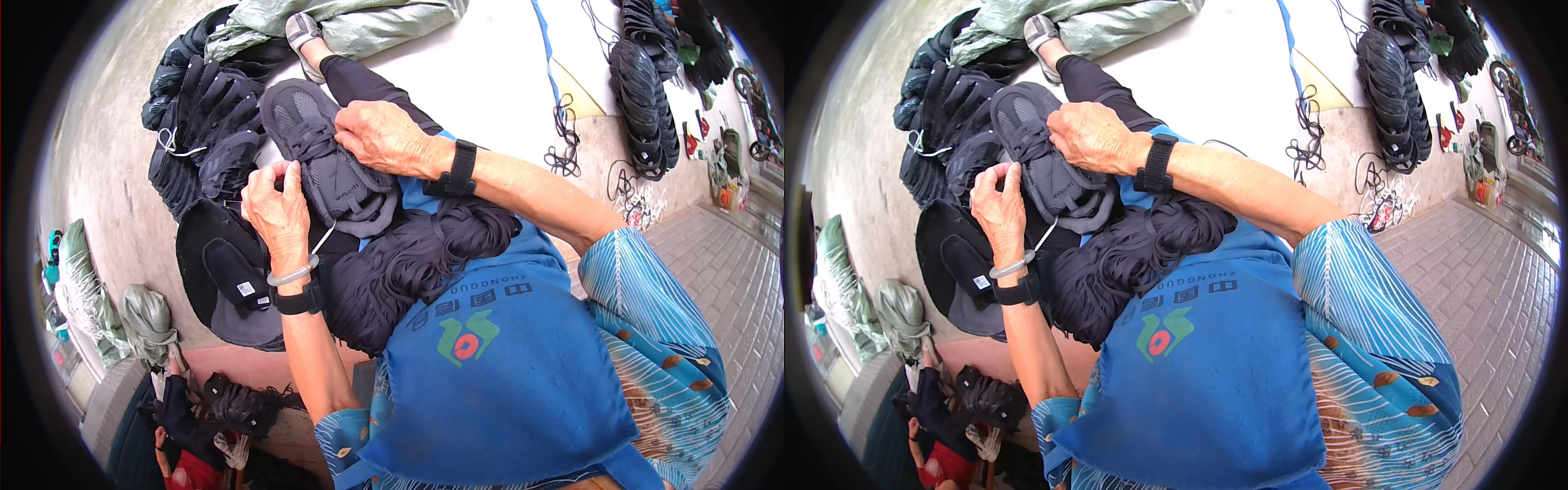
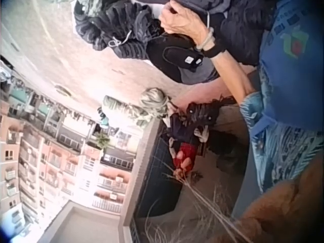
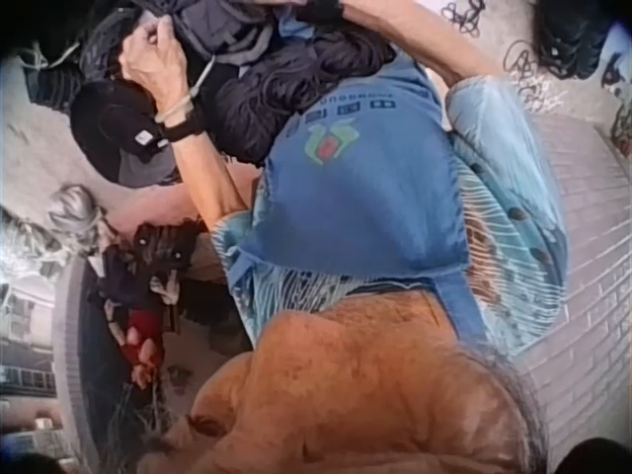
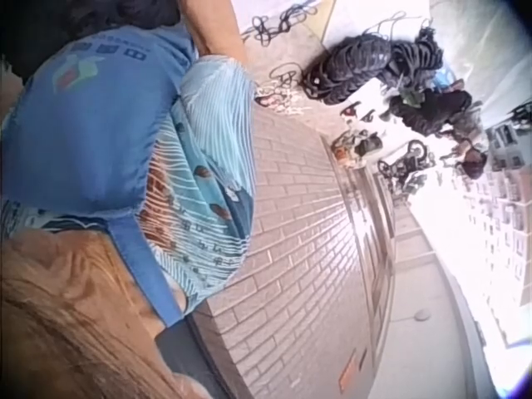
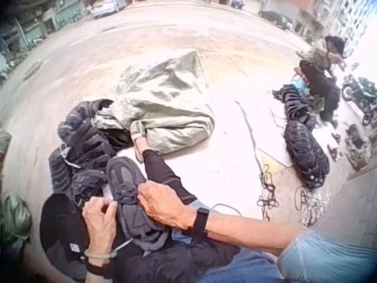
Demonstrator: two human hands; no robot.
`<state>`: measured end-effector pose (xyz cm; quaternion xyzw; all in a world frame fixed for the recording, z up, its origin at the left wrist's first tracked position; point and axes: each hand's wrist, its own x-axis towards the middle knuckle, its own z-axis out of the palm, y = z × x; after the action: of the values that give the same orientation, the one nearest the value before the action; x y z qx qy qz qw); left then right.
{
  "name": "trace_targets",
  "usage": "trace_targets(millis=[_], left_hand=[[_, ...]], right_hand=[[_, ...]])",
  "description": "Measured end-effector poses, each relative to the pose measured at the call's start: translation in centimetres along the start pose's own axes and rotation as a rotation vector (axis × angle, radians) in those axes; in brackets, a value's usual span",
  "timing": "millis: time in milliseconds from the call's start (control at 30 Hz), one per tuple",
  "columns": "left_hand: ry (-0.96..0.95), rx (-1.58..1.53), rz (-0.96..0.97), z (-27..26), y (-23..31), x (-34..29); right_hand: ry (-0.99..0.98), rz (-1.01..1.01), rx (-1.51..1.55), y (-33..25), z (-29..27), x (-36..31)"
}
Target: Insert and thread laces through the eyelets of black sneakers.
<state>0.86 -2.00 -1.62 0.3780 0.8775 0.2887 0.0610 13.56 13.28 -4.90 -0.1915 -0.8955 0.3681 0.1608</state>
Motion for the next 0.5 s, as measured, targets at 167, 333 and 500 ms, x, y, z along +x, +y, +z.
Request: trace_targets(millis=[167, 333, 500], left_hand=[[0.042, 0.311, 0.160, -0.5, 1.6, -1.6], [0.019, 0.478, 0.182, 0.0, 2.3, -2.5], [-0.134, 0.347, 0.111, 0.3, 2.1, -1.9]], right_hand=[[0.051, 0.023, -0.086, -1.3, -1.9, -1.3], [-0.037, -0.071, -0.221, -3.0, -2.3, -2.5], [-0.139, -0.019, -0.243, -2.4, -1.3, -1.8]])
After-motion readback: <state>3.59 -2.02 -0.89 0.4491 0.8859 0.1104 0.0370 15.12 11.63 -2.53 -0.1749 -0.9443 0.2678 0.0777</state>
